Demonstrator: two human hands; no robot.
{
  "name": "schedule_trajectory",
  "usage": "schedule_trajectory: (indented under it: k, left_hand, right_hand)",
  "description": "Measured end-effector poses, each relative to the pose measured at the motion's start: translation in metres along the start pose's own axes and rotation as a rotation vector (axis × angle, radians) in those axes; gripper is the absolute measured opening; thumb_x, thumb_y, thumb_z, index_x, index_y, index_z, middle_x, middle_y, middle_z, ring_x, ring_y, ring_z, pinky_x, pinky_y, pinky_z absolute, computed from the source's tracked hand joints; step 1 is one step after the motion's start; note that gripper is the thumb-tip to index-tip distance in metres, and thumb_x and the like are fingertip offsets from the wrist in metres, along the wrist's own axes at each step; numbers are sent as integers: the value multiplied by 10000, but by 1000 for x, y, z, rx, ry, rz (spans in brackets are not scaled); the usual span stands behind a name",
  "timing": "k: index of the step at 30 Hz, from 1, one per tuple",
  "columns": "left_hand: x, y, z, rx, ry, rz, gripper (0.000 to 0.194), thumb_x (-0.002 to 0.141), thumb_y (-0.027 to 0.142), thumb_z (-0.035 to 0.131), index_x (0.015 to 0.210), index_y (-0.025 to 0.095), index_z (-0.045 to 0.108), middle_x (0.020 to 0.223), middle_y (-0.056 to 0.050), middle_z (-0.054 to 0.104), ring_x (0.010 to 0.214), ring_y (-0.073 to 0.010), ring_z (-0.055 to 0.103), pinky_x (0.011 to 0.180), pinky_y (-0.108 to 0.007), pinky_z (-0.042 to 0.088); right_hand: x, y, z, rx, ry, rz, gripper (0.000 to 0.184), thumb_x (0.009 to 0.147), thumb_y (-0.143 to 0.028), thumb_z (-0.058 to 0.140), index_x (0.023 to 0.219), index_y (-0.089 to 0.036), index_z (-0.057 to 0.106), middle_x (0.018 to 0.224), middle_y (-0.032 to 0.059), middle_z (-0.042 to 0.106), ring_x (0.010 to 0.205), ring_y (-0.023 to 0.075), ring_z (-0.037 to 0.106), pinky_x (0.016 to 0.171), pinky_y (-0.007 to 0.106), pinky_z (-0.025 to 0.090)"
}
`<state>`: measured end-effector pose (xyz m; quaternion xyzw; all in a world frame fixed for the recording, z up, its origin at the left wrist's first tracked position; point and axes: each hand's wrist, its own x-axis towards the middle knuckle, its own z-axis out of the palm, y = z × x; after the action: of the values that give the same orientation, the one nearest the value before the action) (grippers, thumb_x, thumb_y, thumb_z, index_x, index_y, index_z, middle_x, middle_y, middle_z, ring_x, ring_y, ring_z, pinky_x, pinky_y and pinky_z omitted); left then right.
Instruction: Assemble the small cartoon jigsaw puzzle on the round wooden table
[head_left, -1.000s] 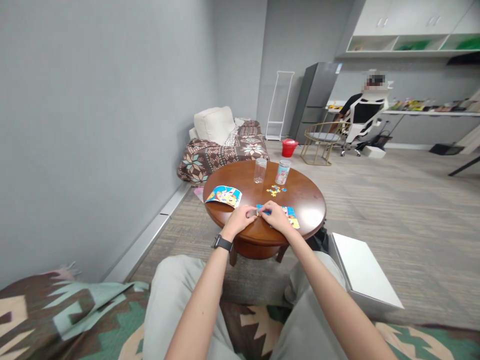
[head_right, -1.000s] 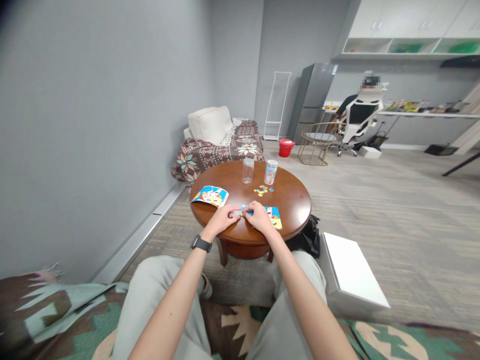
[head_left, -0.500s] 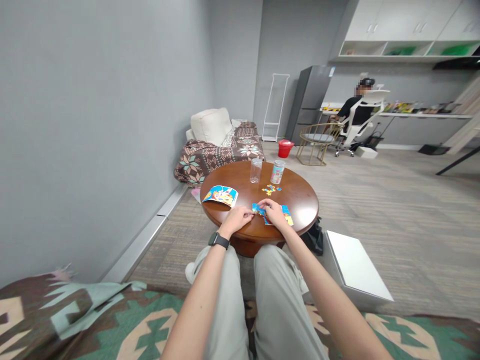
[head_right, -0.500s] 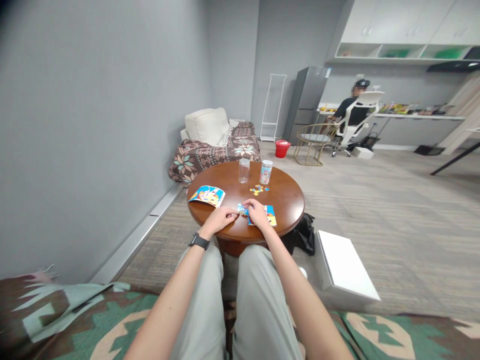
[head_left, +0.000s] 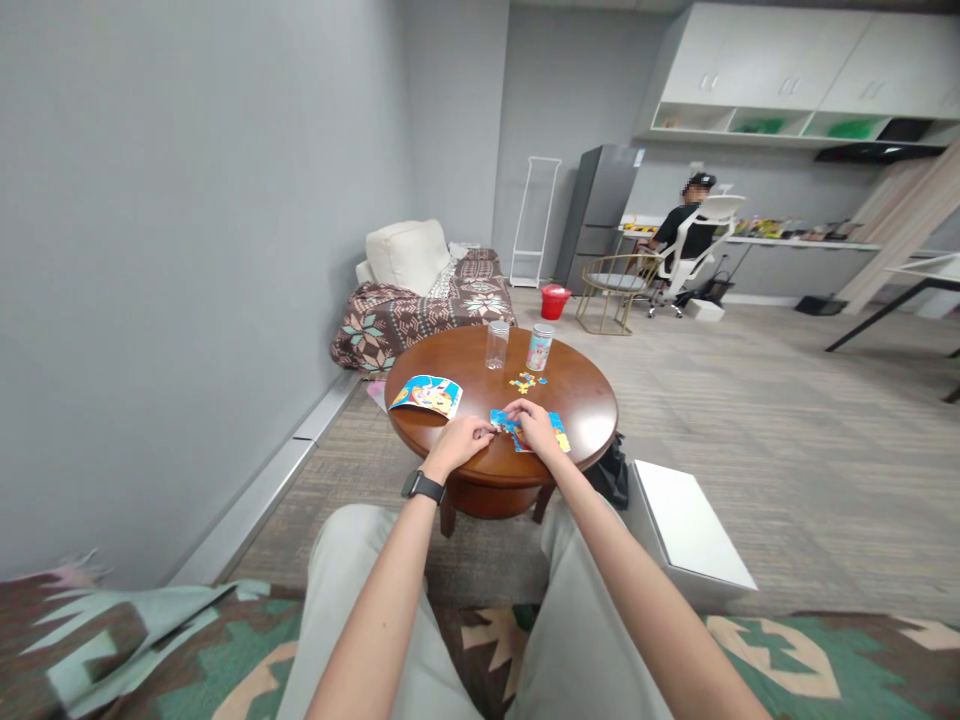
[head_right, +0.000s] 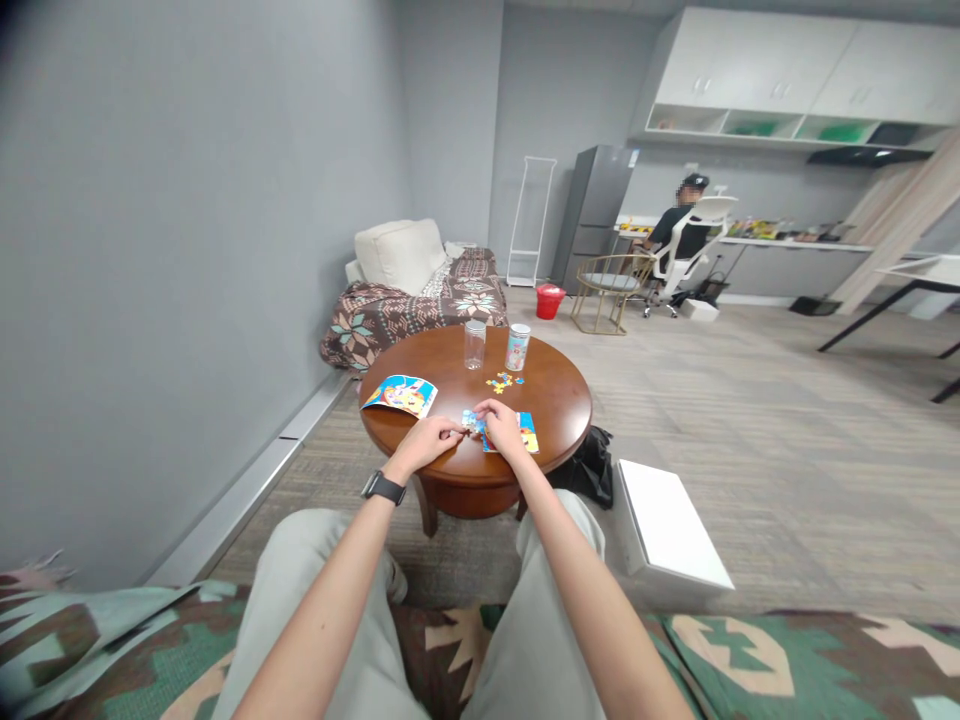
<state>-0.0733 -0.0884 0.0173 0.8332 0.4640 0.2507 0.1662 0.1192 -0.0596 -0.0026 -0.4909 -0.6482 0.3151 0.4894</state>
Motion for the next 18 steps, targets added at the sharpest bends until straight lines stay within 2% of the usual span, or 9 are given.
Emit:
schedule_trajectory:
  k: [4,8,10,13,18]
  left_hand:
    - [-1,0,1,-61,44,-54,236,841,275,605,1044,192,695,693,17,569,643,-150,506,642,-248,370]
    - [0,1,1,-26,13,-23,296,853,258,583,1129,210,676,772,-7,603,731,-165,542,724,-259,404]
    - [0,1,0,-13,-15,13,261,869,261,566,1079,224,716,842,-32,625,784,-169,558,770,-263,410]
    - [1,-1,0,-60,-26,25,214,867,317,590,950,208,755,861,-37,621,757,-159,557,740,-260,412]
    - [2,-5,2,-110,-31,31,268,879,378,590,958,185,760,779,-21,590,708,-150,537,685,-255,392]
  right_hand:
    - [0,0,0,-1,17,8,254,639,-206,405,743,-220,636,727,22,675,747,196,624,749,308,492]
    - [-2,-1,2,-47,9,5,257,630,-184,413,745,-218,640,743,18,685,763,199,631,778,321,496]
    - [-2,-1,2,-56,3,2,246,635,-178,420,737,-217,641,741,17,688,764,197,634,787,324,499]
    - [-1,-2,1,-59,-1,-1,240,651,-172,427,735,-220,646,726,11,689,758,191,634,805,329,500]
    - [0,-1,-1,-77,-7,18,248,655,-156,431,742,-212,656,741,14,698,758,188,635,803,331,505]
